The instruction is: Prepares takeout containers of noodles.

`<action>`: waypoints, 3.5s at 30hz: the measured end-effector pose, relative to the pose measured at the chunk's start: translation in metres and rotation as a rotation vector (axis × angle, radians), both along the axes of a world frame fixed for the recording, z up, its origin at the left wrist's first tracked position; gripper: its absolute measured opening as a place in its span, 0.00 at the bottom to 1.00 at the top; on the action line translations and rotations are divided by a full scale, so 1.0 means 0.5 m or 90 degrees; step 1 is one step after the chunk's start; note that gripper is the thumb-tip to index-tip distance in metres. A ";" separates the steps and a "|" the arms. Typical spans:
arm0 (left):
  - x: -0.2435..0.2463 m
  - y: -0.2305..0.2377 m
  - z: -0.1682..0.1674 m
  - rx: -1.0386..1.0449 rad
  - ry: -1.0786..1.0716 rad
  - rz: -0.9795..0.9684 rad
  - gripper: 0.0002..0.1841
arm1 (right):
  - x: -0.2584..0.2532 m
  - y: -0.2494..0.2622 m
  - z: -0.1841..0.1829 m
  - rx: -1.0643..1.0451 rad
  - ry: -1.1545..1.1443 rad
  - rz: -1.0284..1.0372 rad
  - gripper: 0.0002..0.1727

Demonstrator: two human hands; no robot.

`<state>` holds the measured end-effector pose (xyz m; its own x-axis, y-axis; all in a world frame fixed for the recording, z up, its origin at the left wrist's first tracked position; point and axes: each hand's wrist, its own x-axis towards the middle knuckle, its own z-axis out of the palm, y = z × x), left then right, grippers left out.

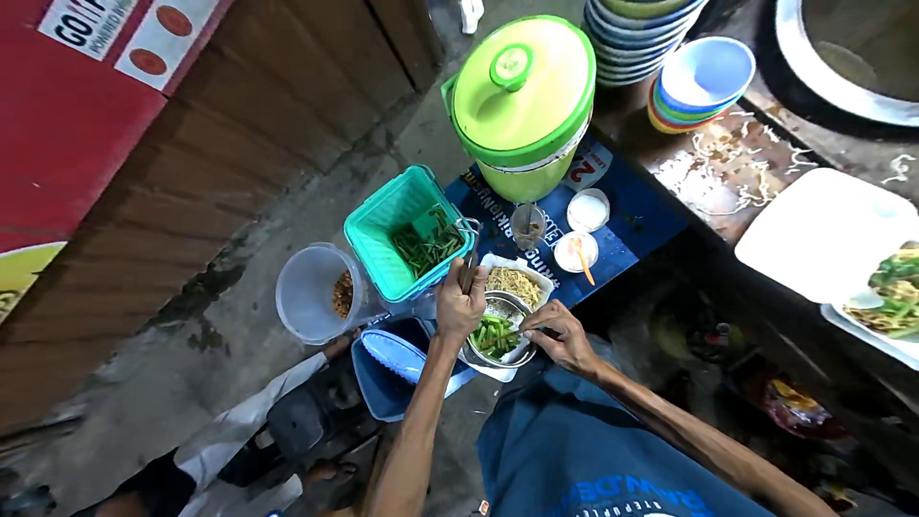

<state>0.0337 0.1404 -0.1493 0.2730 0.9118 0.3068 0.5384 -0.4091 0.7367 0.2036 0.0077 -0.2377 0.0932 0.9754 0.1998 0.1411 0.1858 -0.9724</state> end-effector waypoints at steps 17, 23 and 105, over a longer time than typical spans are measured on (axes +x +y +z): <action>0.011 0.023 -0.007 -0.075 -0.014 -0.066 0.18 | 0.034 0.006 -0.008 -0.032 0.094 -0.101 0.07; 0.021 0.032 -0.005 -0.134 -0.016 -0.070 0.14 | 0.044 0.007 -0.031 -0.044 0.049 -0.037 0.08; 0.096 0.122 -0.061 -0.360 0.165 -0.085 0.23 | 0.031 -0.011 -0.057 -0.247 0.261 -0.054 0.08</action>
<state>0.0820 0.2014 -0.1800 0.3962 0.8668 -0.3028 0.6991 -0.0710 0.7114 0.2193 0.0022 -0.2662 0.1684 0.9560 -0.2402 -0.2629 -0.1913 -0.9457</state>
